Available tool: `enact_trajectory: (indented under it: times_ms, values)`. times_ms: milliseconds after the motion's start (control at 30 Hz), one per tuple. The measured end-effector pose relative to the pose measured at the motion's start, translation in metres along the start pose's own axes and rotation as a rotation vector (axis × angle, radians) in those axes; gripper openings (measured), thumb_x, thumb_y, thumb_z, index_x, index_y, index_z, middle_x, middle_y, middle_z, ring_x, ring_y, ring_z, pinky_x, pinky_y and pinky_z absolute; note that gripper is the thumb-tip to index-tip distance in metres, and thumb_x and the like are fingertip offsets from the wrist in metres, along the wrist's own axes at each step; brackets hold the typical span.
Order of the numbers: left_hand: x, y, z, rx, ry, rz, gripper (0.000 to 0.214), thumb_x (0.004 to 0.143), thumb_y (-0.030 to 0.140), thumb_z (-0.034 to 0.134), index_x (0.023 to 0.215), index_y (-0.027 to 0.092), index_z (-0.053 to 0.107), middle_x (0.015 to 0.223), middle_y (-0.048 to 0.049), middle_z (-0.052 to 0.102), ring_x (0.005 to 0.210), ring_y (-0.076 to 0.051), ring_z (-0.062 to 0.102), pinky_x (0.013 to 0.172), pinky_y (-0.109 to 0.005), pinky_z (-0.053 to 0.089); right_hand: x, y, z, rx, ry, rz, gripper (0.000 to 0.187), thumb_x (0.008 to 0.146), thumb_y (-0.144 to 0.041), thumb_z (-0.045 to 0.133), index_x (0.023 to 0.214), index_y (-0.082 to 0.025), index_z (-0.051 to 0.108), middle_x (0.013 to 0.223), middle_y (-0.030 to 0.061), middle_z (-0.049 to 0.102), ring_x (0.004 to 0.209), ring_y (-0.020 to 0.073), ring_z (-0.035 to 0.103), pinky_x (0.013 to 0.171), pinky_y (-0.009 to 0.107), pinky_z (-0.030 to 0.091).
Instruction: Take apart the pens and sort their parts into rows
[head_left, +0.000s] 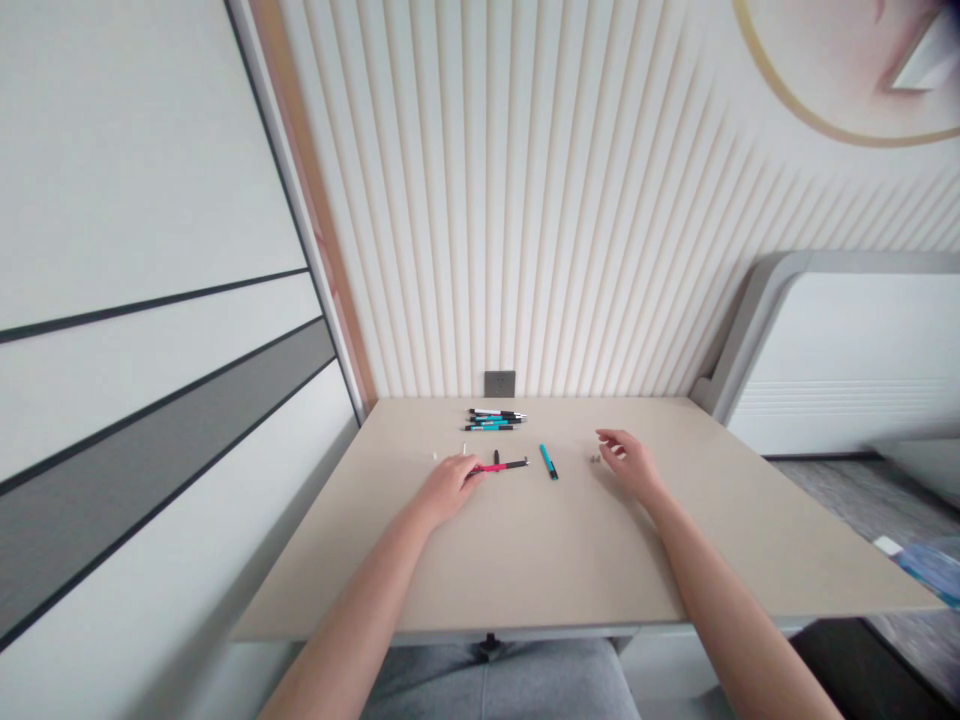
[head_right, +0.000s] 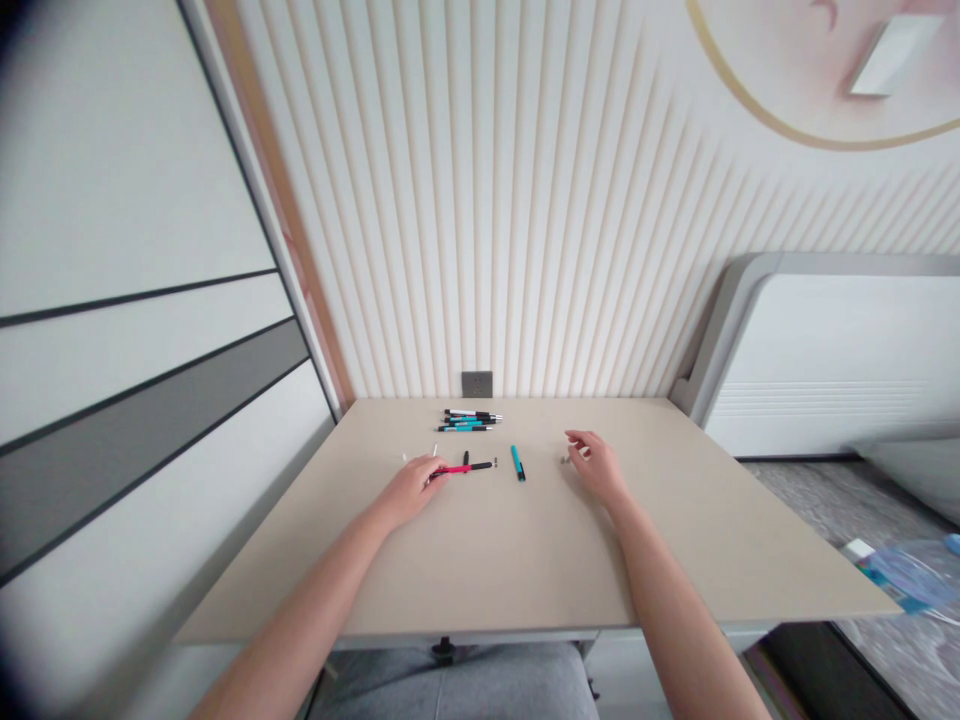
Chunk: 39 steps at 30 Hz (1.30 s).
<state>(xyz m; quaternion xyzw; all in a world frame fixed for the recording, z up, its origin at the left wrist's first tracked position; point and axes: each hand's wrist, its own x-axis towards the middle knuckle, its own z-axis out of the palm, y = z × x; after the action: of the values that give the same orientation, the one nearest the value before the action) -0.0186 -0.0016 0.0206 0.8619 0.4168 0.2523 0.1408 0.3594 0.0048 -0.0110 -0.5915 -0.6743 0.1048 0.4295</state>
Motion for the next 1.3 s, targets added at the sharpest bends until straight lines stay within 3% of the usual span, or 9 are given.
enact_trajectory:
  times_ms: [100,233,333,500,767,867,1000,1200,1300]
  values:
    - [0.001,0.000,0.000,-0.026,-0.006,0.001,0.023,0.095,0.037,0.047,0.098,0.020,0.064,0.094,-0.0057,0.066,0.087,-0.021,0.061,0.080,-0.032,0.046,-0.003,-0.036,0.011,0.026,0.067,-0.134,0.032,0.092,-0.036,0.044,0.108,-0.021,0.066,0.101,0.0104,0.068,0.094,0.0230,0.061,0.083,0.038,0.050]
    - [0.000,-0.002,0.002,-0.040,-0.003,0.026,0.023,0.096,0.036,0.048,0.102,0.021,0.063,0.095,-0.0054,0.067,0.090,-0.021,0.061,0.082,-0.032,0.046,-0.008,-0.093,0.037,0.007,-0.223,-0.425,0.031,0.096,-0.037,0.044,0.114,-0.023,0.066,0.109,0.0108,0.067,0.104,0.0241,0.059,0.094,0.042,0.046]
    - [-0.001,-0.005,0.004,-0.033,0.019,0.044,0.024,0.096,0.037,0.047,0.101,0.021,0.063,0.094,-0.0052,0.066,0.089,-0.020,0.061,0.082,-0.031,0.046,-0.005,-0.116,0.056,-0.039,-0.397,-0.527,0.032,0.097,-0.042,0.045,0.111,-0.023,0.067,0.098,0.0090,0.069,0.094,0.0226,0.062,0.089,0.039,0.047]
    - [-0.001,-0.009,0.005,-0.021,0.089,0.045,0.023,0.095,0.039,0.050,0.105,0.021,0.062,0.094,-0.0048,0.065,0.090,-0.020,0.061,0.084,-0.031,0.047,-0.001,-0.110,0.072,0.003,-0.398,-0.438,0.036,0.099,-0.042,0.039,0.102,-0.022,0.069,0.091,0.0079,0.070,0.085,0.0218,0.063,0.082,0.036,0.048]
    - [0.001,-0.007,0.005,-0.078,0.102,0.048,0.018,0.094,0.033,0.053,0.100,0.019,0.064,0.094,-0.0044,0.067,0.088,-0.018,0.063,0.083,-0.030,0.048,-0.016,-0.092,0.063,0.027,-0.417,-0.294,0.037,0.100,-0.039,0.036,0.089,-0.022,0.066,0.084,0.0051,0.068,0.079,0.0193,0.062,0.076,0.031,0.047]
    - [0.001,-0.008,0.004,-0.080,0.111,0.067,0.017,0.095,0.032,0.053,0.099,0.020,0.065,0.094,-0.0043,0.068,0.089,-0.018,0.063,0.084,-0.030,0.048,-0.016,-0.094,0.062,0.038,-0.362,-0.316,0.035,0.100,-0.039,0.038,0.094,-0.022,0.068,0.091,0.0063,0.069,0.085,0.0199,0.062,0.079,0.031,0.046]
    - [0.000,-0.008,0.003,-0.072,0.154,0.089,0.019,0.095,0.033,0.053,0.099,0.020,0.066,0.091,-0.0044,0.069,0.087,-0.018,0.064,0.082,-0.030,0.048,-0.014,-0.096,0.061,-0.023,-0.286,-0.395,0.036,0.100,-0.041,0.038,0.096,-0.021,0.068,0.082,0.0063,0.067,0.081,0.0196,0.059,0.075,0.030,0.044]
    - [-0.002,-0.006,0.001,-0.025,0.160,0.116,0.029,0.097,0.038,0.048,0.089,0.019,0.068,0.081,-0.0040,0.068,0.078,-0.017,0.062,0.075,-0.028,0.047,-0.016,-0.097,0.055,-0.074,-0.264,-0.485,0.032,0.100,-0.038,0.042,0.096,-0.021,0.068,0.073,0.0049,0.063,0.075,0.0191,0.055,0.070,0.029,0.042]
    - [-0.002,-0.005,0.001,-0.024,0.185,0.102,0.029,0.096,0.039,0.048,0.088,0.019,0.067,0.079,-0.0036,0.067,0.076,-0.017,0.062,0.073,-0.027,0.047,-0.019,-0.100,0.055,-0.056,-0.234,-0.494,0.029,0.099,-0.036,0.043,0.101,-0.021,0.067,0.079,0.0061,0.064,0.080,0.0201,0.056,0.073,0.030,0.043]
